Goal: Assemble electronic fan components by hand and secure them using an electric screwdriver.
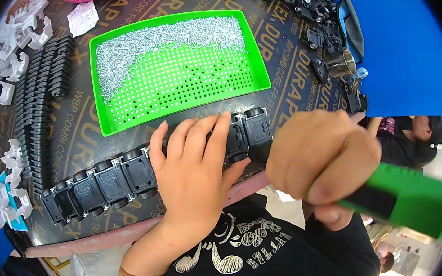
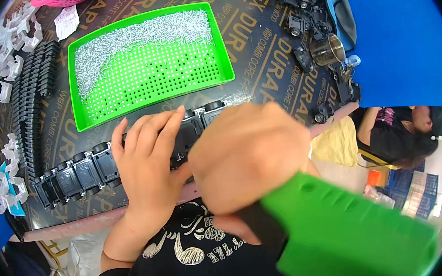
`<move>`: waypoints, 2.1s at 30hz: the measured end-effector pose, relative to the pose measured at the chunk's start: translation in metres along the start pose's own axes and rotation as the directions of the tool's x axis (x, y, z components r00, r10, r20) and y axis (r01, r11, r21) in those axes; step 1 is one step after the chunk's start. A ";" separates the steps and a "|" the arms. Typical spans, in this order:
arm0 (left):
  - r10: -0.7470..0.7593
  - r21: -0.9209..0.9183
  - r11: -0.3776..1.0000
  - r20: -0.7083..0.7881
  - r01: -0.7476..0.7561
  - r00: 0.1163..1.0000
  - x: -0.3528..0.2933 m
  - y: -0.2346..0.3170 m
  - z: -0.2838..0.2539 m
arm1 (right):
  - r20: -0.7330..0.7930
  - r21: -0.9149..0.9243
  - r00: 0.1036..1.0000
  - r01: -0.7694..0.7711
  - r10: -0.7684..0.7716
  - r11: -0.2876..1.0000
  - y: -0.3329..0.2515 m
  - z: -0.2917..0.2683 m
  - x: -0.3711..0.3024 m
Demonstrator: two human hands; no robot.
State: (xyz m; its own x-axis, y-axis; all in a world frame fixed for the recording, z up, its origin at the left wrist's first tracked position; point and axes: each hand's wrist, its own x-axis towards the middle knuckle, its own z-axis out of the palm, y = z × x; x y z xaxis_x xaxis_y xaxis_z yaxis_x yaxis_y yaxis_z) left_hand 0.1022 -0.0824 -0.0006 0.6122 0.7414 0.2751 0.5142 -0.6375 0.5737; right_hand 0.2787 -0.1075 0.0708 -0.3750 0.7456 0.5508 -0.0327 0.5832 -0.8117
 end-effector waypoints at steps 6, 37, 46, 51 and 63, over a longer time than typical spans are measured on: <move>0.003 -0.022 1.000 -0.003 -0.003 1.000 0.000 0.002 0.001 | -0.161 -0.036 0.986 0.032 -0.038 0.999 0.004 0.011 -0.005; -0.065 0.014 0.998 0.129 0.064 0.990 0.002 -0.005 -0.014 | -0.588 -0.176 0.797 0.040 -0.138 0.984 0.034 -0.022 0.021; -0.052 0.020 0.999 0.108 0.050 0.993 -0.001 -0.006 -0.012 | -0.255 -0.093 0.963 -0.117 0.090 0.989 -0.032 0.017 0.003; -0.038 0.005 0.999 0.095 0.037 0.995 0.000 -0.004 -0.009 | -0.257 -0.038 0.961 -0.118 0.105 0.992 -0.025 0.018 0.001; -0.016 0.031 0.999 -0.016 0.016 1.000 -0.003 -0.008 -0.003 | -0.343 -0.106 0.933 -0.156 0.111 0.982 0.002 0.041 0.005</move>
State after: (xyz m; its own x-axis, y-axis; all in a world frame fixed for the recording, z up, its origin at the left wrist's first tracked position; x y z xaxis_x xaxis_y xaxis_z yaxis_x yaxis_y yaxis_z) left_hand 0.0947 -0.0791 -0.0036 0.5939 0.7548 0.2785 0.5427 -0.6314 0.5538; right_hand 0.2393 -0.1160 0.0642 -0.0357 0.8710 0.4900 0.1252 0.4904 -0.8625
